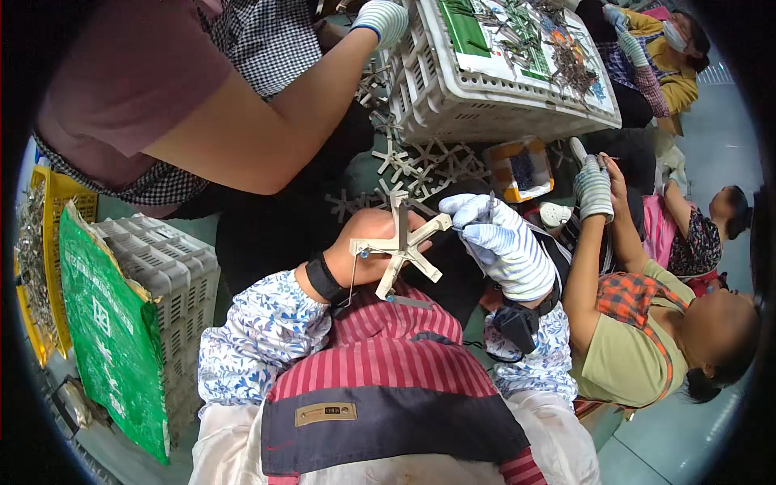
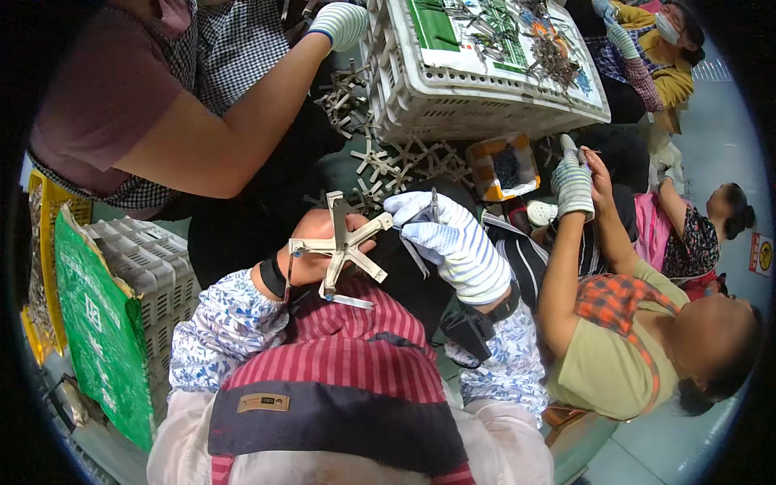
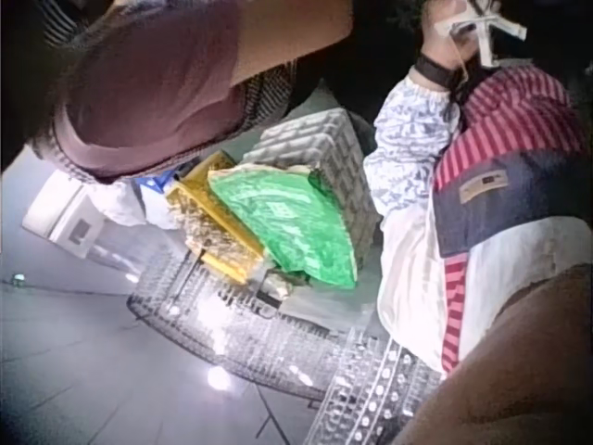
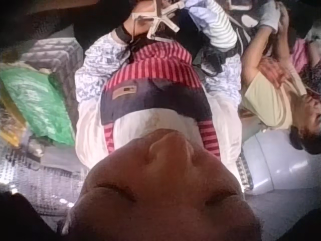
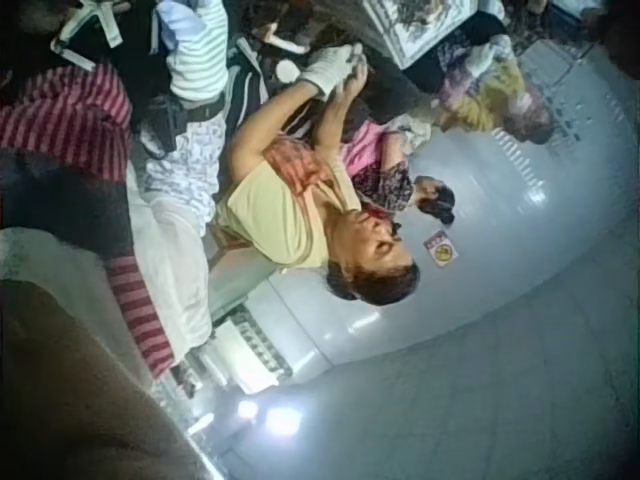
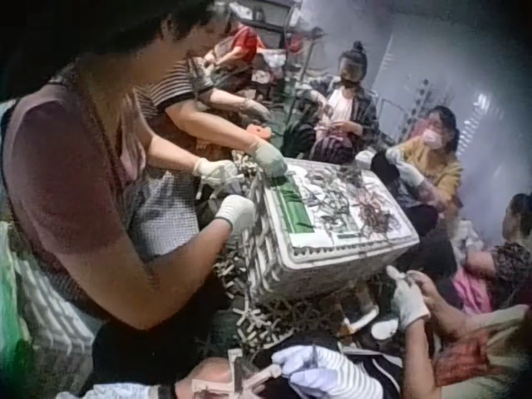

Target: Assembling small white plastic components by hand and with a small clipping tool in a factory environment.

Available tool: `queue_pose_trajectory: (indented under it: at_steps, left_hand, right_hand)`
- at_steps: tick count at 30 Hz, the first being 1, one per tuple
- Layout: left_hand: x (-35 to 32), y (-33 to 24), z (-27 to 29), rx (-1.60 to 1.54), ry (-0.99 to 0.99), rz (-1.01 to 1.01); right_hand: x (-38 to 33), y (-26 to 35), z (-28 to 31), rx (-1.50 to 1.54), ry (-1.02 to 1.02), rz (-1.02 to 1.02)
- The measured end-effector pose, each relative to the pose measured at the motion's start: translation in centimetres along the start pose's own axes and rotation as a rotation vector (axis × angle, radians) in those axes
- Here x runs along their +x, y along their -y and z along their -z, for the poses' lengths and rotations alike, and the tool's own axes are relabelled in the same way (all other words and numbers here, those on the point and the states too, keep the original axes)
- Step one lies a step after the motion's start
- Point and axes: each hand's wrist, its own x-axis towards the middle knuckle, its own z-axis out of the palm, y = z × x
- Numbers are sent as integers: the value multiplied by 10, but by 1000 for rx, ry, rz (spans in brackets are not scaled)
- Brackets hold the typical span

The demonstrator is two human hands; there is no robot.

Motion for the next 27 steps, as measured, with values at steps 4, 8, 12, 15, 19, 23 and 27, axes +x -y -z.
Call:
queue_pose_trajectory:
  at_steps: [4,8,12,15,19,23,27]
  left_hand:
    - [-3,3,0,18,8,-33]
    - [-5,6,1,8,-23,-102]
    - [-5,3,3,-34,-25,-74]
    - [-5,0,4,-22,-36,-83]
    - [-6,6,2,59,-39,-139]
    - [-8,6,4,118,-22,-167]
    - [-10,6,3,121,-4,-171]
  right_hand:
    - [1,0,-3,-72,14,5]
    - [0,8,-10,-151,30,3]
    - [3,3,-12,-197,22,63]
    - [3,4,-14,-217,27,48]
    - [4,2,-15,-254,-20,33]
    - [1,9,-16,-386,-23,-53]
    - [0,7,-16,-373,-2,-20]
